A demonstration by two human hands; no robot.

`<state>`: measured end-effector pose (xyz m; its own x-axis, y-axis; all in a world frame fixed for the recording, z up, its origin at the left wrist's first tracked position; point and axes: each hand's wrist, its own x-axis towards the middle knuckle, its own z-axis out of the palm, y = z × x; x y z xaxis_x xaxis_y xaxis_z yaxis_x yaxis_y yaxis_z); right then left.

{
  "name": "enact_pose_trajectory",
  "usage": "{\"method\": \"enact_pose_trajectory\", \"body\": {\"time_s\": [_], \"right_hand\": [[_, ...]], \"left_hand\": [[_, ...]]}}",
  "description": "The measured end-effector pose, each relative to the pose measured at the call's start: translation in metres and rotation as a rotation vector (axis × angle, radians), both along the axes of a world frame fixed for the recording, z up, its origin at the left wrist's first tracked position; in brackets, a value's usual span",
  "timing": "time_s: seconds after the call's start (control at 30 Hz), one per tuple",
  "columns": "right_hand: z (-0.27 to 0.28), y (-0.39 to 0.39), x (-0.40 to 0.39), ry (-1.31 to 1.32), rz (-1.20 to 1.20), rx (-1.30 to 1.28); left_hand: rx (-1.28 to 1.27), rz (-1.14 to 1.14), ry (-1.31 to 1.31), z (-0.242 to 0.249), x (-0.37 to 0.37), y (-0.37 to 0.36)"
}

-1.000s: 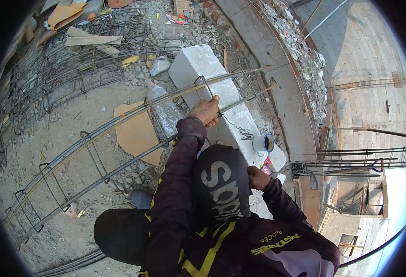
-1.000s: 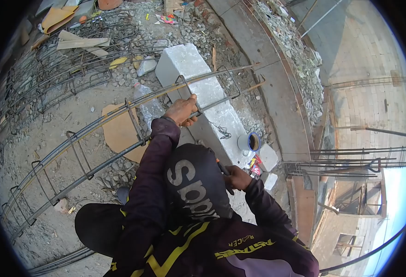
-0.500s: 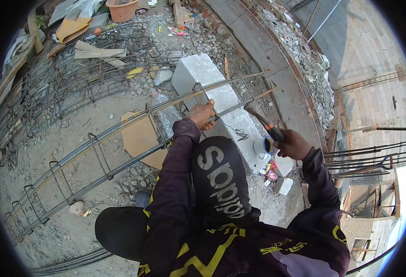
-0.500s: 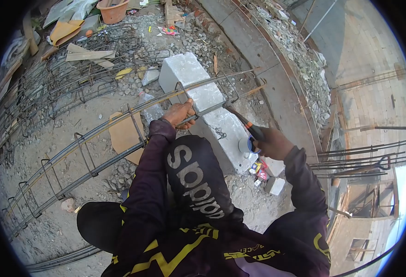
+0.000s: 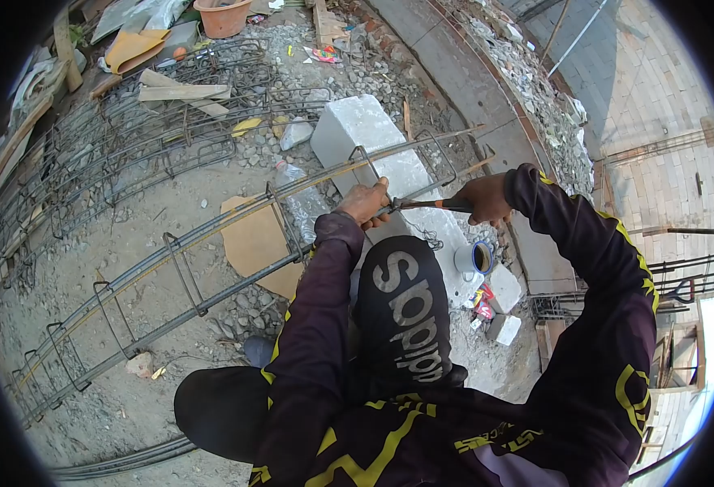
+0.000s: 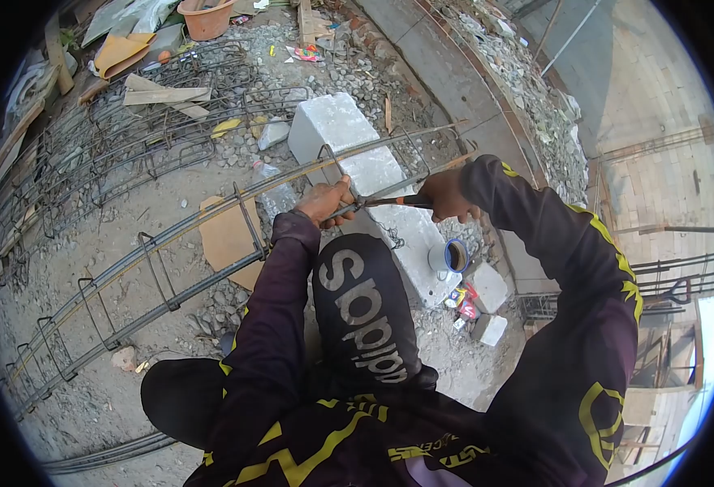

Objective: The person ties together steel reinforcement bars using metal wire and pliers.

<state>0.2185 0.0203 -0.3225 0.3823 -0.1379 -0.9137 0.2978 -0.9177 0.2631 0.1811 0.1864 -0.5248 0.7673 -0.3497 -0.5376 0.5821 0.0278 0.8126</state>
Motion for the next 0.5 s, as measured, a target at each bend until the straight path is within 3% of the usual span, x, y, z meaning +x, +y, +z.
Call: {"method": "enact_pose_trajectory", "body": {"time_s": [0.27,0.43,0.5], "right_hand": [[-0.001,0.005,0.011,0.083,-0.104,-0.058],[-0.022,-0.034,-0.023,0.004,-0.015,0.184],[-0.035,-0.052,-0.045,-0.027,-0.284,0.265]], "left_hand": [[-0.017,0.004,0.011,-0.004,0.0,-0.001],[0.033,0.004,-0.013,-0.006,0.002,-0.004],[0.07,0.007,-0.015,-0.003,0.003,-0.006]]}}
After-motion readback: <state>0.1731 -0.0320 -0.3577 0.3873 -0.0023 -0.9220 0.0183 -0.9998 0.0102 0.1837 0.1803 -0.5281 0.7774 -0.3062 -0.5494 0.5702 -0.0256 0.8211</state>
